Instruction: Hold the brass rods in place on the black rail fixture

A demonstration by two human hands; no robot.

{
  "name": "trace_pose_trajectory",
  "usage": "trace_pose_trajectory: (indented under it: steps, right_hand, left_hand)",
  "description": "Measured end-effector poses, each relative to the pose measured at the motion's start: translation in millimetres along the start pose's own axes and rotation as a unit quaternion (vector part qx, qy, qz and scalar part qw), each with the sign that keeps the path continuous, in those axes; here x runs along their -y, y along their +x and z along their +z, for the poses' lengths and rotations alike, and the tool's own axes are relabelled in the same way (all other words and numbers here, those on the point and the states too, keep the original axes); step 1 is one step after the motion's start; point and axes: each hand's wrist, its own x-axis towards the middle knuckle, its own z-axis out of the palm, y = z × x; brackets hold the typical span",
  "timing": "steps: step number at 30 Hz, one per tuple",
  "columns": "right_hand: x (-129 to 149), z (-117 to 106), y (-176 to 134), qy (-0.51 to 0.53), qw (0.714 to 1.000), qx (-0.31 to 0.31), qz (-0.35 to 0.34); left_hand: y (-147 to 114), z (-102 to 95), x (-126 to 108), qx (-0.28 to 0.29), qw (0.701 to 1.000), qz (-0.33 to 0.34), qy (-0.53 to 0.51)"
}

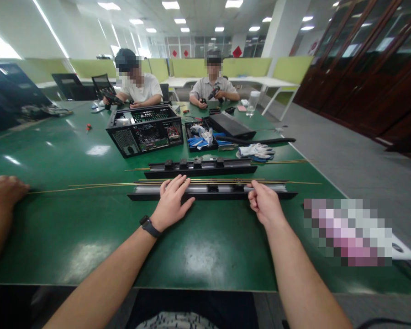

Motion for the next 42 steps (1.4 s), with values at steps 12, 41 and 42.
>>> trace_pose_trajectory:
  steps: [12, 41, 42]
  right_hand:
    - [-2.0, 0.2, 0.7, 0.000, 1.000, -0.004, -0.006]
    - [-0.6, 0.0, 1.9, 0.000, 1.000, -0.010, 0.006]
    - [-0.7, -0.2, 2.2, -0.001, 1.000, -0.011, 0.005]
  left_hand:
    - [-0.1, -0.4, 0.6, 0.002, 1.000, 0.001, 0.003]
    - [0.4, 0.5, 1.2, -0.003, 1.000, 0.004, 0.010]
    - [0.4, 0.5, 1.2, -0.002, 1.000, 0.005, 0.011]
